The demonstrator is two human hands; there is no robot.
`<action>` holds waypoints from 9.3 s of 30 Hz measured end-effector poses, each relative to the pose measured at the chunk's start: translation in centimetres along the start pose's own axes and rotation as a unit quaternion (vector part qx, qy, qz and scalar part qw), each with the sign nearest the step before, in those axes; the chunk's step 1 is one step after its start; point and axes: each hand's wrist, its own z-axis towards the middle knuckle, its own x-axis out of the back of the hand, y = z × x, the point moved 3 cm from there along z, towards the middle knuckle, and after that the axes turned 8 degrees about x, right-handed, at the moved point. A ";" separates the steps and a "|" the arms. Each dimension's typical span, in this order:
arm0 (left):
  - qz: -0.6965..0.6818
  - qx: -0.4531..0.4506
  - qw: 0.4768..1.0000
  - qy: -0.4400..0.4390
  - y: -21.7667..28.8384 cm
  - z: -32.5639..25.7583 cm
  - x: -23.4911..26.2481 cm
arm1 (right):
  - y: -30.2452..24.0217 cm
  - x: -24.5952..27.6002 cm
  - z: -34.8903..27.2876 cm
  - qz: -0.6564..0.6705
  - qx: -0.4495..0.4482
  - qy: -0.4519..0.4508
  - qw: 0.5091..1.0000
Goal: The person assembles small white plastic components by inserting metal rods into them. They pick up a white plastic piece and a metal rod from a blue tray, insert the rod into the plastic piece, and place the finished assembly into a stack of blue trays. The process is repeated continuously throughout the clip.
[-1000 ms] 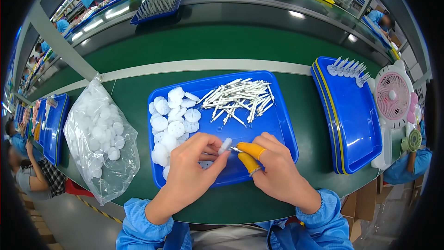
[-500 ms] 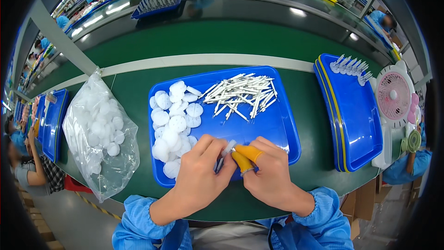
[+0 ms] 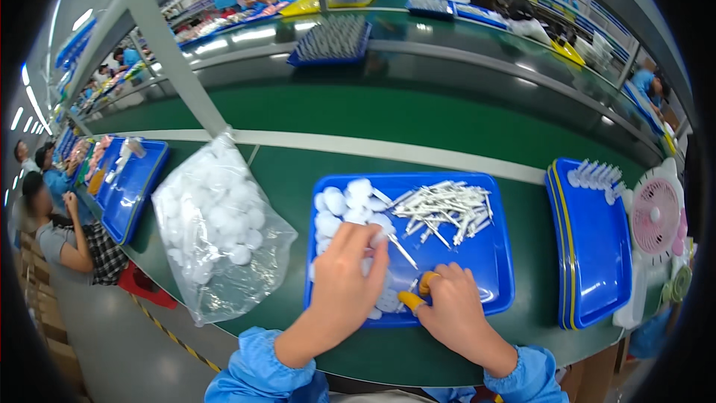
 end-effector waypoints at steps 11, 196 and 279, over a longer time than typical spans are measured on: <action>-0.076 0.053 0.993 -0.076 -0.1 0.0 -0.3 | 2.3 1.8 -0.6 -0.028 0.010 0.061 0.998; -0.110 0.111 0.971 -0.183 1.5 -1.4 -2.6 | 2.6 4.0 -1.8 0.083 0.153 0.088 0.981; -0.151 0.043 0.959 -0.235 2.3 -2.3 -1.9 | 0.2 4.7 -2.5 0.095 0.182 0.182 0.962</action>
